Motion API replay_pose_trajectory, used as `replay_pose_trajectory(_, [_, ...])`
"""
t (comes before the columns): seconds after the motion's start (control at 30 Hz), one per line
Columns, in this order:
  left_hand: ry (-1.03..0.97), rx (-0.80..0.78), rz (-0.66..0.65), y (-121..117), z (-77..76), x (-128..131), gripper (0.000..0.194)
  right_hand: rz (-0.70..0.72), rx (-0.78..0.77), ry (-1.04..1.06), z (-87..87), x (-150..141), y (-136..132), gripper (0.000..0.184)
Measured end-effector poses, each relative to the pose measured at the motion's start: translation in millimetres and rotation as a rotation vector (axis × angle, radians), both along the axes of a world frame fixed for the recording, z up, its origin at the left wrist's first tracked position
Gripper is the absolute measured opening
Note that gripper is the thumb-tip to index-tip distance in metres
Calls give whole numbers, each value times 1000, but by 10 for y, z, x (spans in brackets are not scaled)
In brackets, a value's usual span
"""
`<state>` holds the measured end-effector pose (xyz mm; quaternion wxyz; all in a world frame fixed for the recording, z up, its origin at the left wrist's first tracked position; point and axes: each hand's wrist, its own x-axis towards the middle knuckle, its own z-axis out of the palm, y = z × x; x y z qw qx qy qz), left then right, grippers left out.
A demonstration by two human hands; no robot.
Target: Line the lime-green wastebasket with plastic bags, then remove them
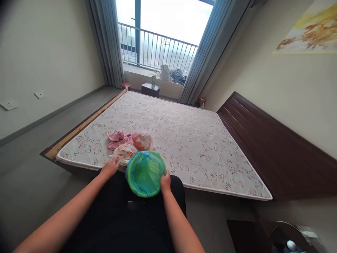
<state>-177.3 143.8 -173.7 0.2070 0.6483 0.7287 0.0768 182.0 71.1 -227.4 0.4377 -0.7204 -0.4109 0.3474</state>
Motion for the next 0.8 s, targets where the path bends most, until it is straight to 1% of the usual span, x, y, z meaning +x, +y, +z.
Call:
replay_pose_trajectory(0.03, [41, -45, 28, -51, -66, -106, 52, 15, 16, 17, 16, -3, -14, 51])
replay_pose_trajectory(0.07, [102, -132, 34, -90, -121, -201, 49, 28, 39, 30, 34, -8, -33, 51])
replay_pose_trajectory(0.1, [133, -178, 41, -116, -162, -280, 46, 38, 66, 39, 52, -12, -55, 52])
replay_pose_trajectory(0.17, [176, -230, 37, -138, -205, -370, 43, 53, 118, 38, 87, -16, -103, 53])
replay_pose_trajectory(0.27, [200, -191, 13, -150, -199, -361, 41, 61, 139, 18, 119, -12, -150, 55])
replay_pose_trajectory(0.4, [238, -157, -22, -164, -199, -311, 42, 59, 98, 25, 124, -5, -139, 57])
replay_pose_trajectory(0.47, [237, -162, -20, -149, -232, -336, 43, 59, 94, 38, 123, -10, -126, 56])
replay_pose_trajectory(0.63, [219, -163, -21, -91, -325, -432, 43, 78, 157, 112, 115, -26, -129, 53])
replay_pose_trajectory(0.8, [193, -153, -11, -89, -311, -432, 43, 47, 126, 100, 76, 27, -112, 55])
